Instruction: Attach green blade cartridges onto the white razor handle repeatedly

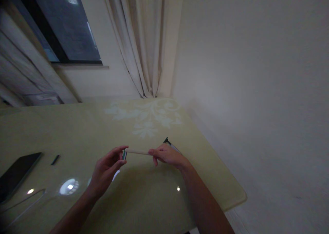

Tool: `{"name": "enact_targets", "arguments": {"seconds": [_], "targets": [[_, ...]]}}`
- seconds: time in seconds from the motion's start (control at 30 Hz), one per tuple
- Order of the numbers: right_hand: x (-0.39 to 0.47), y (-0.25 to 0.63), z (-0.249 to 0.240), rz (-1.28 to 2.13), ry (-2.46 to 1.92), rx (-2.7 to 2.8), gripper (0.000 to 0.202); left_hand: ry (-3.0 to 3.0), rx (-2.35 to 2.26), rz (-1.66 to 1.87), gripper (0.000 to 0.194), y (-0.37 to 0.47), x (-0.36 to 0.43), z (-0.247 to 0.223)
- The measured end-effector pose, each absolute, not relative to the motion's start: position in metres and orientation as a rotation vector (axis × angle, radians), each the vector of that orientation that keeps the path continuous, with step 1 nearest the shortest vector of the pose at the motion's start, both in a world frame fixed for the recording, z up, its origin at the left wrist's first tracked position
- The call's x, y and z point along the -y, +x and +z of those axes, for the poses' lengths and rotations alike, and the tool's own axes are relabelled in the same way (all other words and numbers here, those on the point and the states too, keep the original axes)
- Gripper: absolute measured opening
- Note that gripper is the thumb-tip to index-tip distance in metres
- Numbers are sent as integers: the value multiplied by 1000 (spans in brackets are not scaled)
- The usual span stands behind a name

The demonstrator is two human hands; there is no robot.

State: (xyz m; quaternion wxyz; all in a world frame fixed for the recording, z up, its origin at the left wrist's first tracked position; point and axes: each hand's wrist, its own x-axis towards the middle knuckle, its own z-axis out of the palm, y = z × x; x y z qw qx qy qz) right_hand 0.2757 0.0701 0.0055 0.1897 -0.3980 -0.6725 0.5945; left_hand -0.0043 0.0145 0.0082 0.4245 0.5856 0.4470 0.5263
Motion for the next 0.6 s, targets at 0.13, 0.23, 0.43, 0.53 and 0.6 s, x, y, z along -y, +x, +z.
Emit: {"name": "enact_targets", "arguments": {"seconds": [0.13,0.23,0.43,0.53,0.6], "targets": [[-69,277,8,1710,-1079,1955,71,1518,-1109,1316,33,-6,-17,6],[-72,276,4,1628,-1121,1880,74,1520,-1096,1327,34,-6,-18,5],[-69,275,4,1598,-1164,1885,75,1526,-1112,1329,33,-8,-17,3],[-66,277,7,1646,-1124,1947,71,1557,-1108,1329,32,-8,-17,3],[-66,277,5,1625,-1136,1953,73,1572,-1104,1333,32,-8,-16,3]]}}
